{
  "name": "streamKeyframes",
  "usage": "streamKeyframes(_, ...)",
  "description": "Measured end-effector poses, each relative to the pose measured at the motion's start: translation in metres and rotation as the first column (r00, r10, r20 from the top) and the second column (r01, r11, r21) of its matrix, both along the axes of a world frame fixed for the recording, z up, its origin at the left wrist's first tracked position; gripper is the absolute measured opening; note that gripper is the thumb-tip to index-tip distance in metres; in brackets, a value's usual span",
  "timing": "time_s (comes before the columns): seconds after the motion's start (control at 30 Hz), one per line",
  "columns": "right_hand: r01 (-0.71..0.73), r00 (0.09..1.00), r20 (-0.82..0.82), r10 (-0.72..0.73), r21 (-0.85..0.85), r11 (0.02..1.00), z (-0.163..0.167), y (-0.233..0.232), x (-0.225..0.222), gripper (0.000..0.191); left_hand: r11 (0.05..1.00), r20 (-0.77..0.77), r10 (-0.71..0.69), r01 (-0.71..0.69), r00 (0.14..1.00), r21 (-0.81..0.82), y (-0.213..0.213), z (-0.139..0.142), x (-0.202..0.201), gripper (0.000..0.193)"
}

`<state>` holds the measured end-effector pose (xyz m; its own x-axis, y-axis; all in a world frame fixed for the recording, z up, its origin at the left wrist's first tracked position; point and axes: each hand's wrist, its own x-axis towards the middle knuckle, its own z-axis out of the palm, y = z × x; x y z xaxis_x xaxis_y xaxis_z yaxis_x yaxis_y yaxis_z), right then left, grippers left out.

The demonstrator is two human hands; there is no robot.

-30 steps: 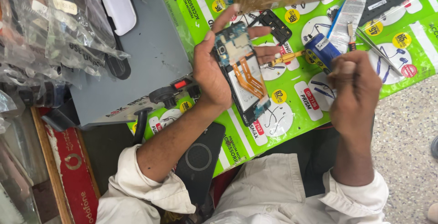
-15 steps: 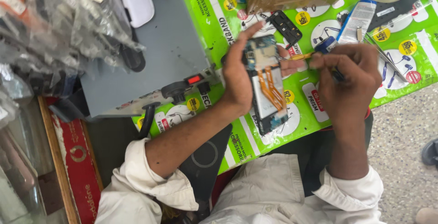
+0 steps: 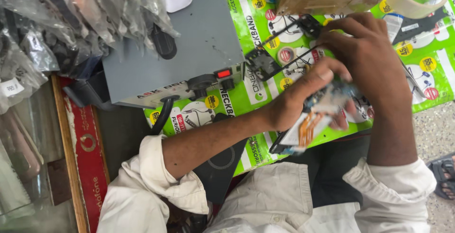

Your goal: The person cleans the internal components of a disassembled smartphone using a cotton swab and applies adhesive tape to secure parts. They handle the phone's back cover and internal frame while working on a cluttered workbench.

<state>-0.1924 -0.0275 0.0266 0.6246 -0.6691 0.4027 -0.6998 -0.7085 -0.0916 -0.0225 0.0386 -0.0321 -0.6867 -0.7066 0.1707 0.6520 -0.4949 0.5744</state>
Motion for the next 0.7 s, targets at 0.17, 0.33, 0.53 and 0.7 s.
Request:
streamKeyframes(0.17, 0.072, 0.947, 0.320, -0.038, -0.095, 0.993, -0.019, 0.004, -0.020, 0.024, 0.939, -0.096, -0.344, 0.340, 0.934, -0.051, 0.007, 0.015, 0.011, 0.043)
streamKeyframes(0.33, 0.059, 0.534, 0.825, -0.183, 0.179, 0.982, -0.053, 0.016, -0.039, 0.009, 0.959, 0.074, -0.256, 0.263, 0.964, -0.105, 0.004, 0.014, 0.008, 0.043)
streamKeyframes(0.53, -0.165, -0.134, 0.901, -0.412, 0.390, 0.906, -0.066, 0.056, -0.073, 0.009, 0.972, -0.167, 0.236, -0.235, 0.957, 0.027, -0.005, -0.001, -0.007, 0.041)
streamKeyframes(0.7, -0.259, -0.238, 0.852, -0.467, 0.408, 0.876, -0.073, 0.083, -0.074, 0.012, 0.833, -0.065, 0.547, -0.534, 0.835, 0.143, -0.027, -0.005, -0.003, 0.056)
